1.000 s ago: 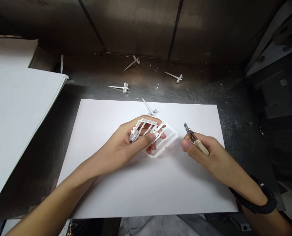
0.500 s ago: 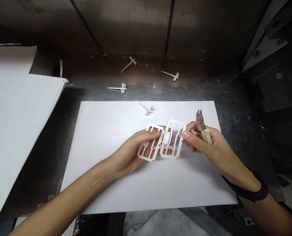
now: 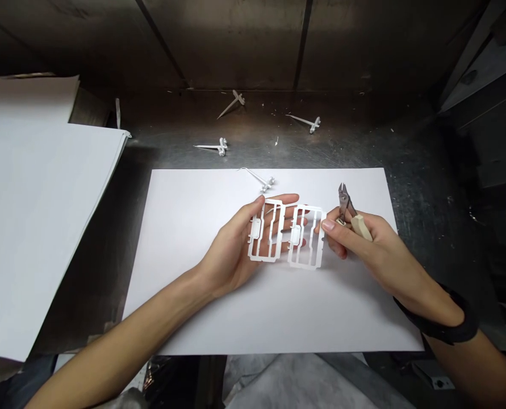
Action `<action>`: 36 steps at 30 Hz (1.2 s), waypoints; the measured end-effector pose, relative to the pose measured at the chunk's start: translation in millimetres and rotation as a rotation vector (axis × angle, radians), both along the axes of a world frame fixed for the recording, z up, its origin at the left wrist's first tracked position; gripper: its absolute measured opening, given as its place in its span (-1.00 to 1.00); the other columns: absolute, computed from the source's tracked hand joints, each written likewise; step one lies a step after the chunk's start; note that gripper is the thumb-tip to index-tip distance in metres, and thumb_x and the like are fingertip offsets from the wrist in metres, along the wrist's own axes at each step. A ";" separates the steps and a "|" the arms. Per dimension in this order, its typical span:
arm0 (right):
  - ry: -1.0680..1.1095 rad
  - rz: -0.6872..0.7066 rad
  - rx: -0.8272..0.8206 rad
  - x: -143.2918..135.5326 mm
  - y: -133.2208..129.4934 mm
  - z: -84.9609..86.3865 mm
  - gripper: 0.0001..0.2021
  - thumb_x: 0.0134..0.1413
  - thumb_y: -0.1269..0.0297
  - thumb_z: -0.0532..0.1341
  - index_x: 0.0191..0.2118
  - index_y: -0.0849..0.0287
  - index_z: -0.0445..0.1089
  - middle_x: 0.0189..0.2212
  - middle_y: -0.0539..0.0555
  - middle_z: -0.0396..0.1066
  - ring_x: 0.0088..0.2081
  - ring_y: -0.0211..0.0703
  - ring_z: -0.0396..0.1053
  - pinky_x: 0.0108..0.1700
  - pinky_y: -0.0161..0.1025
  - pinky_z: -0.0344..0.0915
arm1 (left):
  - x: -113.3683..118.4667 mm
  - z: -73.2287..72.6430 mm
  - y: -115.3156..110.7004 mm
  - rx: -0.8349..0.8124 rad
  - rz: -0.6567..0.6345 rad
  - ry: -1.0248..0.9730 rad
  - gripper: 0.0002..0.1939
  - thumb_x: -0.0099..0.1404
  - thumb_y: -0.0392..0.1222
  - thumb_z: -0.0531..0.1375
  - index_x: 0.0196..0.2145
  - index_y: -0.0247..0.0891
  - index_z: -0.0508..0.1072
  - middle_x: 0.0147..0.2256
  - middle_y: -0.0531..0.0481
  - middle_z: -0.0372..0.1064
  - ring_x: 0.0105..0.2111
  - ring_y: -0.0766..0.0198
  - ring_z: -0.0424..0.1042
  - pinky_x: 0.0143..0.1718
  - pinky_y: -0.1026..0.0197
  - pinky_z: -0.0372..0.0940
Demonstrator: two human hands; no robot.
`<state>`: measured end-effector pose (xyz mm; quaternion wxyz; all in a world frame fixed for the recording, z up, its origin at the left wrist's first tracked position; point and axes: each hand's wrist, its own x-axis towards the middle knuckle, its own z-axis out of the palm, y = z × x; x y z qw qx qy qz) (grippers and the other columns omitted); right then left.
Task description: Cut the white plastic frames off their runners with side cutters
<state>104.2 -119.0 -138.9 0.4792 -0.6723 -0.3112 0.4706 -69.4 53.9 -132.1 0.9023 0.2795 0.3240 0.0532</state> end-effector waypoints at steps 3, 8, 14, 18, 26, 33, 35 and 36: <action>0.018 -0.008 0.006 -0.1 0.4 0.7 -0.58 0.66 0.01 0.28 -0.29 0.13 0.36 -0.42 -0.04 0.23 -0.35 -0.14 0.17 -0.21 -0.17 0.11 | 0.3 0.6 0.5 -0.013 -0.016 0.001 -0.54 0.69 0.05 0.09 0.17 -0.30 0.63 0.08 -0.28 0.61 0.10 -0.09 0.61 0.13 -0.09 0.58; 0.031 -0.024 -0.012 0.2 -1.0 0.7 -0.60 0.65 0.00 0.28 -0.26 0.13 0.37 -0.42 -0.05 0.16 -0.37 -0.15 0.07 -0.27 -0.17 0.04 | 0.1 -0.2 1.9 -0.053 -0.060 -0.007 -0.40 0.70 0.23 0.00 0.27 -0.25 0.58 0.14 -0.29 0.58 0.11 -0.09 0.61 0.18 -0.16 0.55; 0.018 -0.051 -0.012 1.6 -2.5 -0.7 -0.62 0.63 -0.02 0.31 -0.23 0.12 0.40 -0.41 -0.05 0.17 -0.36 -0.15 0.09 -0.24 -0.16 0.05 | -0.6 2.6 1.9 -0.051 -0.086 -0.016 -0.35 0.70 0.26 -0.07 0.33 -0.20 0.54 0.22 -0.28 0.54 0.13 -0.09 0.61 0.15 -0.11 0.56; 0.029 -0.077 -0.028 3.3 -3.6 -2.6 -0.62 0.62 -0.06 0.31 -0.21 0.11 0.42 -0.41 -0.05 0.15 -0.37 -0.14 0.06 -0.26 -0.15 0.02 | -2.9 3.8 3.5 -0.085 -0.132 -0.033 -0.38 0.71 0.23 -0.08 0.38 -0.16 0.50 0.25 -0.25 0.51 0.09 -0.08 0.63 0.17 -0.10 0.54; 0.055 -0.065 -0.016 3.8 -4.5 -3.6 -0.61 0.61 -0.08 0.32 -0.21 0.11 0.40 -0.41 -0.05 0.13 -0.37 -0.13 0.05 -0.27 -0.16 0.02 | -1.7 4.3 3.6 -0.103 -0.108 -0.037 -0.41 0.72 0.19 -0.03 0.37 -0.19 0.50 0.26 -0.26 0.50 0.15 -0.10 0.59 0.19 -0.14 0.53; 0.061 -0.055 0.009 3.5 -3.8 -0.7 -0.64 0.63 -0.01 0.31 -0.20 0.11 0.39 -0.38 -0.05 0.17 -0.34 -0.15 0.07 -0.26 -0.18 0.04 | -1.7 2.8 7.7 -0.120 -0.072 0.001 -0.40 0.72 0.20 -0.06 0.32 -0.19 0.55 0.17 -0.25 0.57 0.09 -0.02 0.62 0.07 0.03 0.59; 0.063 -0.054 0.009 3.3 -3.3 -0.4 -0.65 0.64 -0.02 0.31 -0.19 0.11 0.40 -0.38 -0.05 0.17 -0.34 -0.15 0.07 -0.26 -0.18 0.03 | -1.4 2.6 8.6 -0.128 -0.066 0.015 -0.40 0.72 0.20 -0.06 0.33 -0.21 0.54 0.17 -0.26 0.57 0.07 0.00 0.64 0.07 0.05 0.58; 0.062 -0.055 0.010 3.1 -3.1 -0.4 -0.65 0.64 -0.02 0.31 -0.19 0.11 0.40 -0.37 -0.05 0.17 -0.34 -0.15 0.06 -0.26 -0.18 0.03 | -1.0 2.6 8.9 -0.142 -0.059 0.022 -0.40 0.73 0.18 -0.06 0.34 -0.24 0.53 0.17 -0.28 0.57 0.06 0.00 0.64 0.08 0.05 0.58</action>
